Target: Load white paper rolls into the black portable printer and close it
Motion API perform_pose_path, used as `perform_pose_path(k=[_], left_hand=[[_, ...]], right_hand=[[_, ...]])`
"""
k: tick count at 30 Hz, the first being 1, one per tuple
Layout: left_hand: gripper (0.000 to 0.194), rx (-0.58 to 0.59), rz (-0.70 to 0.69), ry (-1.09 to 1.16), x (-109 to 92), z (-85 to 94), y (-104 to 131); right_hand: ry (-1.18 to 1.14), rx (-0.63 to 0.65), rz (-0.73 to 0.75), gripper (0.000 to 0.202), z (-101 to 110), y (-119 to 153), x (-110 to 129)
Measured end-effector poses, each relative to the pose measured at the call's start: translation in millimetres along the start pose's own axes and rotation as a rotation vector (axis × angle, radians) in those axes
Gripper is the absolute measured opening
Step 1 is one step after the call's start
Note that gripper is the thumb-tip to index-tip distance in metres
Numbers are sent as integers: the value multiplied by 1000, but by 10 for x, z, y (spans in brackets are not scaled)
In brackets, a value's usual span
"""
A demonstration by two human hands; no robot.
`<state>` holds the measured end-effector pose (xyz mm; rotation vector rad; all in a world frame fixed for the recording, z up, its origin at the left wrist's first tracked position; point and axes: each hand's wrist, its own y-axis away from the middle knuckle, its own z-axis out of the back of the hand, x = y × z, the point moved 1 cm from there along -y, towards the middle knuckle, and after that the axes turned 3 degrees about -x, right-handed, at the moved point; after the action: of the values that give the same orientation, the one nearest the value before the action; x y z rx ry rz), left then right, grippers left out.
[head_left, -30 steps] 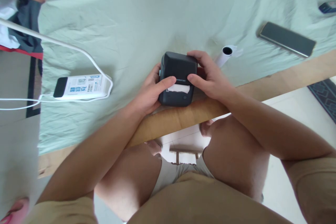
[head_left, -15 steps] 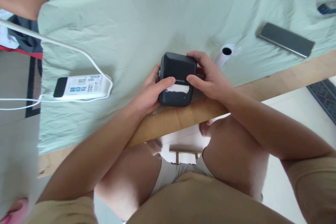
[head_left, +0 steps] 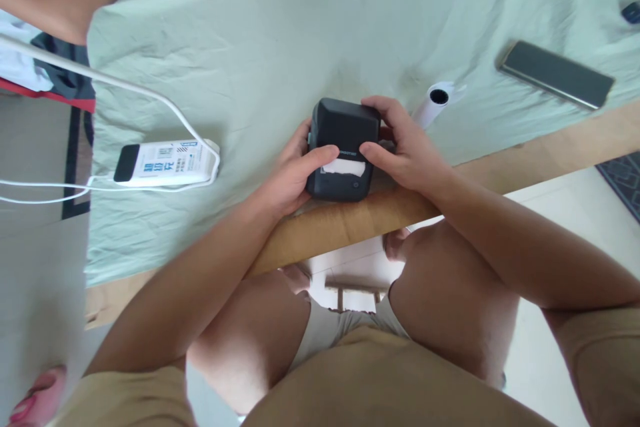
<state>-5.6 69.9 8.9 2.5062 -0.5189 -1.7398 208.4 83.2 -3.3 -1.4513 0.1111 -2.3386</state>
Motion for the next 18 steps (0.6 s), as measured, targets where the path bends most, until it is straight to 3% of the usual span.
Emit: perform_pose_path(k=[12, 18], left_hand=[[59, -3, -7, 40, 8, 8, -4], [38, 45, -14, 108, 26, -13, -26]], right_hand=[[-34, 16, -5, 58, -1, -6, 23], [-7, 33, -18, 61, 23, 2, 0]])
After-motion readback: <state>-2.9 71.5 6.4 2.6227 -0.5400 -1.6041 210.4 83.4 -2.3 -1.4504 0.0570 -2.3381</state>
